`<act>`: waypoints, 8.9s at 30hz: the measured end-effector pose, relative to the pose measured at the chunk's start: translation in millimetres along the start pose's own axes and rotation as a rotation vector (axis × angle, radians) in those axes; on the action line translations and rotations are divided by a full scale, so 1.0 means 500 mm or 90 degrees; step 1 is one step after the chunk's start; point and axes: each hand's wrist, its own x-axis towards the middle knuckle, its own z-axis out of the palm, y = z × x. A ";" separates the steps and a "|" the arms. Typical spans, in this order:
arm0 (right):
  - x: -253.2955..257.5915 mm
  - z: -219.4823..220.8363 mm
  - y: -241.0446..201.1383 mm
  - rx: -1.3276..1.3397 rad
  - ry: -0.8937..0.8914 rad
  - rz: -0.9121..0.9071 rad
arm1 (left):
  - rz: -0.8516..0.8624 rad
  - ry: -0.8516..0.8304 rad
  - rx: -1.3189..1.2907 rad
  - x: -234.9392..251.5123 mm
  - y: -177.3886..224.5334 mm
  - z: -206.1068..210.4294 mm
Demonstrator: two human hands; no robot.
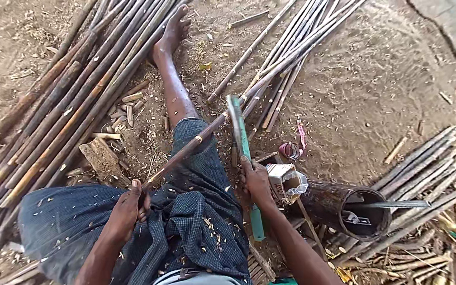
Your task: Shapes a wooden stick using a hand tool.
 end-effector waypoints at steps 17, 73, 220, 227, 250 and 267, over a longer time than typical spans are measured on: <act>-0.017 0.010 -0.020 -0.130 -0.075 -0.105 | -0.100 -0.044 -0.204 0.004 0.011 0.001; -0.097 -0.001 -0.061 -0.196 -0.136 -0.040 | 0.108 0.006 0.044 0.078 0.026 0.064; -0.107 0.003 -0.074 -0.239 -0.139 -0.122 | 0.221 -0.099 0.413 0.100 0.006 0.042; -0.100 0.008 -0.075 -0.231 -0.125 -0.114 | 0.224 -0.087 0.355 0.104 0.002 0.054; -0.074 0.012 -0.098 -0.232 -0.127 -0.079 | 0.230 -0.045 0.348 0.112 -0.009 0.066; -0.064 0.011 -0.114 -0.247 -0.166 -0.123 | 0.267 -0.031 0.448 0.112 -0.008 0.048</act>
